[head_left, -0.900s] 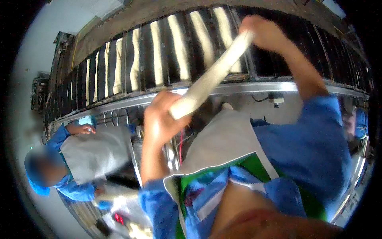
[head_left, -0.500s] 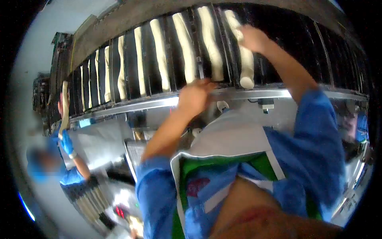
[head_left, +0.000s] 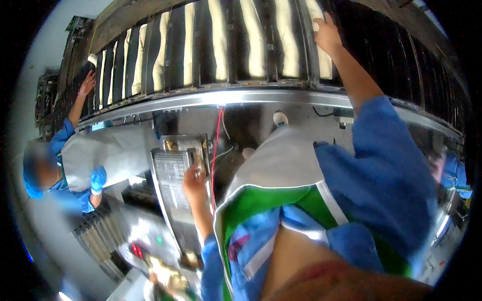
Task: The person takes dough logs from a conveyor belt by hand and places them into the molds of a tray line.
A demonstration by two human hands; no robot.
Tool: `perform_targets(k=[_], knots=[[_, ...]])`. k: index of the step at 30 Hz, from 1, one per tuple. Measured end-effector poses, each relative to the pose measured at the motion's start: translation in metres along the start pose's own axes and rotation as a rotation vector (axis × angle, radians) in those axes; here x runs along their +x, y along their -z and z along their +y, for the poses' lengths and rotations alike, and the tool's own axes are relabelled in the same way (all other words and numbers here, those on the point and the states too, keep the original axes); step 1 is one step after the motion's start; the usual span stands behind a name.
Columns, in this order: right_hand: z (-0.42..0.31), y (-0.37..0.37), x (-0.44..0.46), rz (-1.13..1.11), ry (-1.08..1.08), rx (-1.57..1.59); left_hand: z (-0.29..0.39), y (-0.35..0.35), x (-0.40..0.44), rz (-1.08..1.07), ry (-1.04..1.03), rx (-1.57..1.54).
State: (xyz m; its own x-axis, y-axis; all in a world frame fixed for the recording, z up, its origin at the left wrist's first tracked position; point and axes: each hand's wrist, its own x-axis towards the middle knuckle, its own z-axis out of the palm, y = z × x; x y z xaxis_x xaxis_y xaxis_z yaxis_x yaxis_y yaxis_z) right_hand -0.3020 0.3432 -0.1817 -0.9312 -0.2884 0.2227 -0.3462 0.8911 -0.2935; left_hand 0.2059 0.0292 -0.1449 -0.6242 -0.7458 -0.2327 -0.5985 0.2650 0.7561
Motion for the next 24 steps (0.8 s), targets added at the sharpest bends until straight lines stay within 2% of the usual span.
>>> perform_targets(k=[2, 3, 4, 5, 6, 7, 9, 10, 11, 12, 14, 16, 17, 18, 20, 22, 23, 24], knots=[[0.007, -0.008, -0.023, -0.150, -0.057, -0.062, -0.032, 0.018, -0.012, 0.026, 0.038, -0.120], [0.013, -0.014, -0.043, -0.300, 0.005, 0.003, -0.049, 0.041, -0.020, 0.031, -0.222, 0.211], [-0.004, 0.001, -0.062, -0.363, -0.031, 0.070, -0.048, 0.046, -0.034, 0.109, 0.074, 0.004], [0.012, -0.018, -0.072, -0.410, 0.112, -0.144, -0.080, 0.054, -0.043, 0.162, 0.090, 0.156], [0.018, -0.021, -0.083, -0.436, 0.155, -0.193, -0.119, 0.063, -0.054, 0.199, 0.126, 0.320], [0.024, -0.017, -0.091, -0.427, 0.192, -0.242, -0.146, 0.062, -0.069, 0.278, 0.102, 0.249], [0.040, -0.006, -0.097, -0.351, 0.266, -0.406, -0.153, 0.081, -0.092, 0.379, 0.058, 0.242], [0.042, 0.003, -0.098, -0.248, 0.320, -0.488, -0.135, 0.098, -0.104, 0.395, 0.045, 0.289], [0.032, 0.012, -0.095, -0.099, 0.395, -0.528, -0.144, 0.102, -0.112, 0.501, 0.052, 0.386], [0.007, 0.021, -0.097, 0.008, 0.491, -0.430, -0.152, 0.107, -0.120, 0.590, 0.049, 0.491], [-0.088, 0.032, -0.090, 0.070, 0.738, -0.095, -0.181, 0.092, -0.125, 0.657, 0.238, 0.501], [-0.212, 0.029, -0.135, -0.215, 0.797, 0.153, -0.219, 0.091, -0.125, 0.681, 0.349, 0.459], [-0.260, 0.020, -0.151, -0.315, 0.929, 0.220, -0.222, 0.105, -0.135, 0.676, 0.463, 0.437], [-0.303, 0.008, -0.166, -0.414, 1.068, 0.283, -0.244, 0.113, -0.147, 0.701, 0.475, 0.446], [-0.369, -0.004, -0.209, -0.660, 1.124, 0.396, -0.247, 0.131, -0.181, 0.822, 0.550, 0.481], [-0.419, -0.036, -0.237, -0.821, 1.229, 0.399, -0.278, 0.131, -0.200, 0.851, 0.642, 0.480], [-0.440, -0.037, -0.259, -0.882, 1.242, 0.370, -0.290, 0.135, -0.219, 0.889, 0.718, 0.533], [-0.454, -0.049, -0.270, -0.890, 1.356, 0.401, -0.302, 0.138, -0.234, 0.928, 0.788, 0.579]])
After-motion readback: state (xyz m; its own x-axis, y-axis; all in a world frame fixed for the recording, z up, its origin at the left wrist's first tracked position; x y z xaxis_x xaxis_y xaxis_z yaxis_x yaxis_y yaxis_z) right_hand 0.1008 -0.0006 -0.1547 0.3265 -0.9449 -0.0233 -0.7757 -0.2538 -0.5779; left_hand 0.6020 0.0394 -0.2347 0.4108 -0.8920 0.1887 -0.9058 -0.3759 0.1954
